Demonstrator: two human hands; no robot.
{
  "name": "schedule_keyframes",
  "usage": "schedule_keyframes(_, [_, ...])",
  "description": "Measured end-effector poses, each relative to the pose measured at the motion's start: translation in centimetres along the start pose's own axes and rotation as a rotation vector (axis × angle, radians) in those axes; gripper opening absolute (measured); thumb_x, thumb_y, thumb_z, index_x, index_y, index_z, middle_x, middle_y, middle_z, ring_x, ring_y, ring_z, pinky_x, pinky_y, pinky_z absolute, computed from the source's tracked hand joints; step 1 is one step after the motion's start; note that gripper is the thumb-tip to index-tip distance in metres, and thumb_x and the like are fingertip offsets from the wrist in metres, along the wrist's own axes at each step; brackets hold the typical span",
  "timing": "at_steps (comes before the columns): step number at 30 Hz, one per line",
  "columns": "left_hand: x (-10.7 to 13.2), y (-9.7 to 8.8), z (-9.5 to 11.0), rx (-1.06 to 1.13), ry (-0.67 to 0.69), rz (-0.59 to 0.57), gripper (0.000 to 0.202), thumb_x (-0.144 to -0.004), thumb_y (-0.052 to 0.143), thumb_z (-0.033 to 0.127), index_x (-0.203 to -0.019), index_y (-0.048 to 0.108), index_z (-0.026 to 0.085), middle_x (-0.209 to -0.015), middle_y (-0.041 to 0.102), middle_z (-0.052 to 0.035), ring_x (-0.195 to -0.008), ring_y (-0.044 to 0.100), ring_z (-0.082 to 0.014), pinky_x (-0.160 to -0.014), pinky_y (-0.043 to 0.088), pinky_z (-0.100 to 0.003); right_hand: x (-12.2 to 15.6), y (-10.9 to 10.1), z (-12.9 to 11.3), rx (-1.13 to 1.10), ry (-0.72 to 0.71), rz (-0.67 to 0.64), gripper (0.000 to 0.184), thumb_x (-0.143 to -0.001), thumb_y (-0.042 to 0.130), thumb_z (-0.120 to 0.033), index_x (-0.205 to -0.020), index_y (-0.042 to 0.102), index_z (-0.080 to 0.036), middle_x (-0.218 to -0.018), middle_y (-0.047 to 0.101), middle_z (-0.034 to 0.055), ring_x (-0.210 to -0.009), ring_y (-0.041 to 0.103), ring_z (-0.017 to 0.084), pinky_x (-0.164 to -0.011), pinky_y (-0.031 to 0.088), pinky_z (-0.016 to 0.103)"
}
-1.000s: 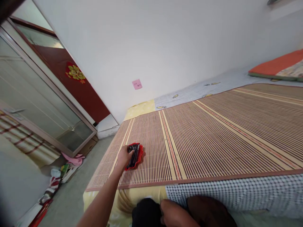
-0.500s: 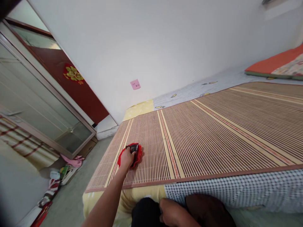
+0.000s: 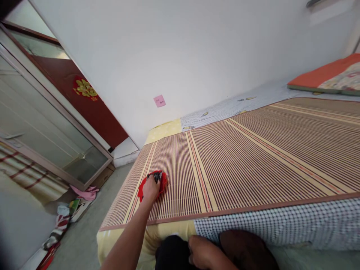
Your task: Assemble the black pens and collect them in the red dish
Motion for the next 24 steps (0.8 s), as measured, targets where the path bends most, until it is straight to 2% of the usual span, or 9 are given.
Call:
schedule_keyframes(6, [-0.3, -0.2, -0.4, 0.016, -0.002, 0.001, 0.032, -0.095, 0.051, 0.036, -0.115, 0.059, 0.012, -0.108, 0.072, -0.0214, -0.099, 0.07, -0.0334, -0.078, 0.05, -0.039, 0.2, -0.3, -0.2, -0.004, 0.007, -0.005, 0.03, -0.07, 0.067, -0.025, -0.099, 0.075, -0.021, -0.1, 0.076, 0.0119, -0.096, 0.071, 0.033, -0.076, 0.049, 0.037])
schedule_keyframes(10, [0.2, -0.2, 0.0, 0.046, 0.05, -0.004, 0.028, -0.093, 0.055, 0.033, -0.115, 0.06, 0.016, -0.112, 0.072, -0.0169, -0.103, 0.069, -0.0293, -0.082, 0.048, -0.034, 0.2, -0.2, -0.1, -0.001, 0.014, -0.005, 0.033, -0.071, 0.068, -0.026, -0.104, 0.073, -0.022, -0.107, 0.075, 0.0114, -0.1, 0.07, 0.033, -0.078, 0.049, 0.036])
schedule_keyframes(15, [0.4, -0.8, -0.2, 0.095, 0.077, -0.004, 0.02, -0.087, 0.064, 0.033, -0.1, 0.067, 0.019, -0.103, 0.075, -0.0128, -0.097, 0.069, -0.0278, -0.078, 0.047, -0.032, 0.5, -0.4, -0.3, 0.01, 0.011, -0.018, 0.033, -0.073, 0.066, -0.025, -0.105, 0.073, -0.02, -0.109, 0.074, 0.0142, -0.102, 0.069, 0.035, -0.079, 0.049, 0.038])
schedule_keyframes(17, [0.0, -2.0, -1.4, 0.125, 0.038, 0.021, 0.023, -0.091, 0.058, 0.038, -0.098, 0.068, 0.018, -0.097, 0.075, -0.0118, -0.092, 0.07, -0.0267, -0.075, 0.047, -0.031, 0.5, -0.4, -0.3, 0.015, 0.013, -0.022, 0.034, -0.075, 0.065, -0.025, -0.107, 0.073, -0.019, -0.111, 0.074, 0.0149, -0.103, 0.069, 0.035, -0.08, 0.049, 0.038])
schedule_keyframes(20, [-0.6, -4.2, -4.8, 0.156, -0.058, 0.068, 0.035, -0.098, 0.041, 0.038, -0.099, 0.068, 0.016, -0.095, 0.074, -0.0123, -0.087, 0.069, -0.0243, -0.07, 0.047, -0.03, 0.5, -0.3, -0.1, 0.022, 0.013, -0.018, 0.034, -0.075, 0.063, -0.024, -0.107, 0.073, -0.019, -0.11, 0.075, 0.0146, -0.103, 0.069, 0.034, -0.079, 0.049, 0.037])
schedule_keyframes(22, [-0.8, -5.0, -6.9, 0.16, -0.091, 0.061, 0.03, -0.096, 0.045, 0.033, -0.096, 0.069, 0.015, -0.093, 0.075, -0.0115, -0.084, 0.069, -0.0233, -0.068, 0.047, -0.029, 0.3, -0.1, -0.1, 0.032, 0.003, -0.014, 0.034, -0.074, 0.063, -0.023, -0.106, 0.073, -0.019, -0.109, 0.075, 0.0145, -0.103, 0.069, 0.034, -0.078, 0.048, 0.036])
schedule_keyframes(24, [-0.5, -5.0, -8.1, 0.163, -0.079, 0.009, 0.019, -0.09, 0.056, 0.029, -0.086, 0.069, 0.016, -0.084, 0.074, -0.0081, -0.078, 0.069, -0.0212, -0.065, 0.045, -0.027, 0.1, 0.1, 0.0, 0.04, -0.004, -0.015, 0.035, -0.073, 0.063, -0.021, -0.106, 0.073, -0.018, -0.107, 0.075, 0.0142, -0.1, 0.07, 0.033, -0.075, 0.047, 0.035])
Point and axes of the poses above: each hand's wrist, its own x-axis away from the middle knuckle, its own y-axis out of the palm, z = x × y, the point moved 5 cm from there along -x, towards the middle knuckle
